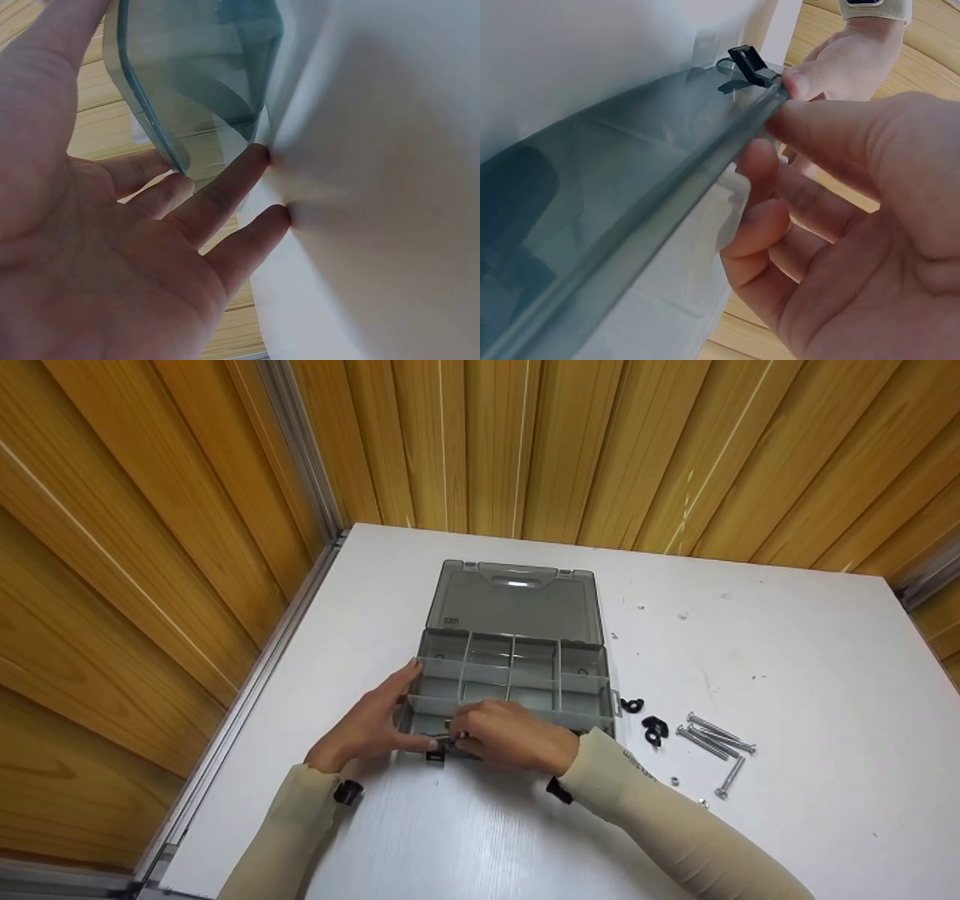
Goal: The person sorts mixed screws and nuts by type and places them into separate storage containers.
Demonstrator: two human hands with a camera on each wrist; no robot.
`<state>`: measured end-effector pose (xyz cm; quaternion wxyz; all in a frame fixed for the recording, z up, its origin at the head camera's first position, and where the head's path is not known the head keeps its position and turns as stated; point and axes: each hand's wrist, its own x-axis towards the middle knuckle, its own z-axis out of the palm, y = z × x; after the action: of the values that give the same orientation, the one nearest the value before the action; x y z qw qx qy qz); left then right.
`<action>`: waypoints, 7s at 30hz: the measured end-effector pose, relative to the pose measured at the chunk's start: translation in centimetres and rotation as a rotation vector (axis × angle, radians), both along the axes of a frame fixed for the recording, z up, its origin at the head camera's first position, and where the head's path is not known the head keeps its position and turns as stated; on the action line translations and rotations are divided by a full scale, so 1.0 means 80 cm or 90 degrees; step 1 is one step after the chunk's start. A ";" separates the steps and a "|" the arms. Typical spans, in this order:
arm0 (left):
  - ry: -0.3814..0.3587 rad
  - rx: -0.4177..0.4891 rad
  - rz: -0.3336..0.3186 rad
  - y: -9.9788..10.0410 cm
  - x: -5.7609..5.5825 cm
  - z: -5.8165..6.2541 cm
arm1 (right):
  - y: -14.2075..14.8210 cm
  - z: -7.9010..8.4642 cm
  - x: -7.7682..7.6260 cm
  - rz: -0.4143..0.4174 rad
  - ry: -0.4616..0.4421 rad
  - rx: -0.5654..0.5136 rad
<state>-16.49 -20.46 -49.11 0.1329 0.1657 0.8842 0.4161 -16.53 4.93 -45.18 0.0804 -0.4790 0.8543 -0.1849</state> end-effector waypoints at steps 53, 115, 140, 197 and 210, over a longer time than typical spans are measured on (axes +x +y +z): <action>0.000 -0.026 0.009 -0.012 0.005 -0.001 | 0.363 -0.041 0.029 -0.437 0.007 -0.100; 0.008 -0.019 0.003 -0.013 0.006 -0.001 | 0.389 -0.022 0.034 -0.446 -0.032 -0.005; -0.005 -0.021 0.008 -0.013 0.006 0.001 | 0.350 -0.035 -0.018 -0.442 -0.069 0.076; 0.009 -0.019 0.001 -0.008 -0.004 -0.007 | 0.121 0.010 -0.077 -0.176 -0.174 -0.093; 0.009 -0.028 0.000 -0.009 -0.005 -0.005 | 0.117 0.001 -0.074 -0.128 -0.145 -0.099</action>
<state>-16.90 -21.19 -49.53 0.1301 0.1653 0.8942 0.3951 -22.48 14.31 -45.11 0.1205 -0.3719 0.8665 -0.3104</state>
